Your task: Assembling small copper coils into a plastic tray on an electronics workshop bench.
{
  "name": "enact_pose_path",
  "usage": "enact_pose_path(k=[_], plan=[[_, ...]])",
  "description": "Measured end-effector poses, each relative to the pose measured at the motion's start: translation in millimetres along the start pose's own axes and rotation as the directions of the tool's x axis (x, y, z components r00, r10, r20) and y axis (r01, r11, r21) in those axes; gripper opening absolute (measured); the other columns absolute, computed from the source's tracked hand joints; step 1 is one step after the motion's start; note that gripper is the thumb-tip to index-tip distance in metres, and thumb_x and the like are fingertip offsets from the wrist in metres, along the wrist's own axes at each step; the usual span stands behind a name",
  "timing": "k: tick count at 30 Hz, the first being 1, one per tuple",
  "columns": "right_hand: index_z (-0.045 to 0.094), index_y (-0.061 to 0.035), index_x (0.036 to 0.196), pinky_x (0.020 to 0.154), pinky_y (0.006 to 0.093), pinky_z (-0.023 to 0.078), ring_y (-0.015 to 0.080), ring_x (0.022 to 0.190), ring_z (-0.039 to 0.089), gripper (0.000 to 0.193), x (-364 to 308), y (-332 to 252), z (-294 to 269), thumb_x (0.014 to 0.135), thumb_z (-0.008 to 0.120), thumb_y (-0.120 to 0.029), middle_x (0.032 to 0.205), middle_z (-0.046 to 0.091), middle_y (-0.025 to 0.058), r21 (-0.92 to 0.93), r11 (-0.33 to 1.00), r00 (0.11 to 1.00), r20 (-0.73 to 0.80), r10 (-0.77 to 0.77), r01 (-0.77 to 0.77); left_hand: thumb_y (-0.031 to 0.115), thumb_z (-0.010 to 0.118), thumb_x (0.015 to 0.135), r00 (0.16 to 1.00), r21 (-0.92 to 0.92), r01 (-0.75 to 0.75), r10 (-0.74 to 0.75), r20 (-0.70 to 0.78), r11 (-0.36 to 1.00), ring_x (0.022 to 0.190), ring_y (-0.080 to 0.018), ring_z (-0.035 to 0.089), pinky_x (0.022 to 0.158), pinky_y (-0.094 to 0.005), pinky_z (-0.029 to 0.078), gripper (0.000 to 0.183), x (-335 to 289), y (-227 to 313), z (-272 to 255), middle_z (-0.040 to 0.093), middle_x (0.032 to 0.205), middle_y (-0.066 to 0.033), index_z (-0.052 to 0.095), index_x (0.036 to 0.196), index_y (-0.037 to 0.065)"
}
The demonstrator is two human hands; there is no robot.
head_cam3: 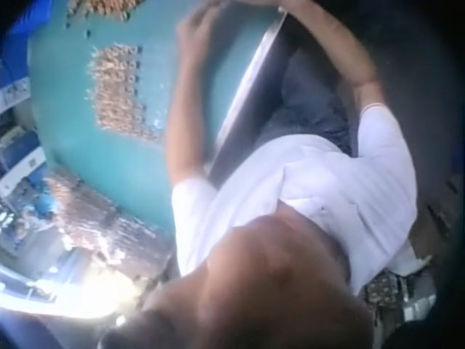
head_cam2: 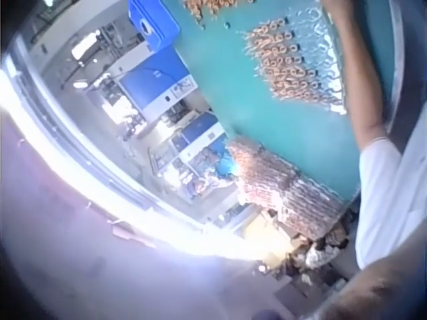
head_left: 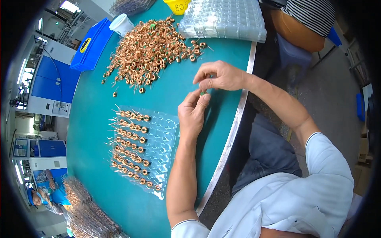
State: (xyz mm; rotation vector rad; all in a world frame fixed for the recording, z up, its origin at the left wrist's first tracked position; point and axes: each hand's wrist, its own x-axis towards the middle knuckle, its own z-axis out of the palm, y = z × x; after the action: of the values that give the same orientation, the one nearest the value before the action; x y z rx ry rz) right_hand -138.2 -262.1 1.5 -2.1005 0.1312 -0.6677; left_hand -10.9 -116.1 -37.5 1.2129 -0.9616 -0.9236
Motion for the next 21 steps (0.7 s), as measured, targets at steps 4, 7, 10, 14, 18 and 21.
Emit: enact_pose_path(k=[4,7,10,14,18,21], plan=[[0.065,-0.0016,0.092,0.066,0.0256,0.050,0.0092,0.072,0.061,0.016,-6.5,0.7,5.0,0.087,0.068,-0.016,0.079,0.066,0.0023,0.237,0.967,0.994,-0.041,0.103,-0.091,0.020,0.068,0.092,0.999,0.044,-0.037,0.037,0.018,0.998,0.073,-0.0086,0.058,0.067,-0.0228,0.048,0.029,-1.0,-0.8,0.0,0.067,0.088,-0.0042,0.067,0.112,-0.002],[0.061,-0.0006,0.089,0.053,0.0225,0.044,0.0071,0.062,0.056,0.009,-13.0,-6.7,6.6,0.089,0.065,-0.008,0.075,0.061,0.0025,0.308,0.928,0.972,-0.036,0.232,-0.209,0.018,0.068,0.092,0.999,0.067,-0.033,0.031,0.036,0.997,0.072,-0.0095,0.058,0.066,-0.0233,0.048,0.026,-1.2,3.3,-0.3,0.066,0.085,-0.0048,0.069,0.107,-0.002],[0.061,-0.0013,0.087,0.048,0.0214,0.040,0.0050,0.057,0.053,0.006,-13.4,-6.9,15.3,0.088,0.065,-0.006,0.072,0.060,0.0014,0.357,0.916,0.968,-0.103,0.231,-0.181,0.017,0.067,0.091,0.999,0.078,-0.027,0.024,0.042,0.997,0.072,-0.0105,0.058,0.066,-0.0236,0.048,0.023,-1.0,3.7,-3.2,0.066,0.083,-0.0053,0.070,0.105,-0.002],[0.062,-0.0007,0.087,0.049,0.0212,0.041,0.0052,0.056,0.052,0.007,-8.2,-8.5,15.3,0.088,0.065,-0.007,0.072,0.060,0.0011,0.346,0.918,0.961,-0.118,0.248,-0.195,0.015,0.067,0.092,1.000,0.102,-0.028,0.027,0.013,0.994,0.072,-0.0117,0.059,0.065,-0.0242,0.049,0.022,-1.2,3.6,-3.3,0.066,0.083,-0.0065,0.070,0.103,-0.003],[0.064,0.0004,0.093,0.051,0.0222,0.047,0.0075,0.064,0.057,0.012,0.4,-3.0,6.6,0.091,0.064,-0.011,0.077,0.061,0.0031,0.387,0.911,0.905,-0.324,0.278,-0.141,0.016,0.068,0.091,0.997,0.013,-0.017,0.018,-0.070,1.000,0.069,-0.0102,0.058,0.064,-0.0230,0.048,0.023,0.7,-1.0,2.0,0.065,0.082,-0.0049,0.070,0.103,-0.003],[0.065,0.0011,0.097,0.050,0.0221,0.048,0.0085,0.067,0.061,0.018,-10.3,-10.1,-3.8,0.093,0.063,-0.016,0.079,0.063,0.0033,0.347,0.910,0.878,-0.330,0.346,-0.228,0.016,0.067,0.092,0.986,-0.075,-0.014,0.002,-0.168,0.997,0.070,-0.0103,0.058,0.064,-0.0234,0.049,0.025,3.0,-2.1,5.5,0.067,0.083,-0.0054,0.068,0.107,-0.004]])
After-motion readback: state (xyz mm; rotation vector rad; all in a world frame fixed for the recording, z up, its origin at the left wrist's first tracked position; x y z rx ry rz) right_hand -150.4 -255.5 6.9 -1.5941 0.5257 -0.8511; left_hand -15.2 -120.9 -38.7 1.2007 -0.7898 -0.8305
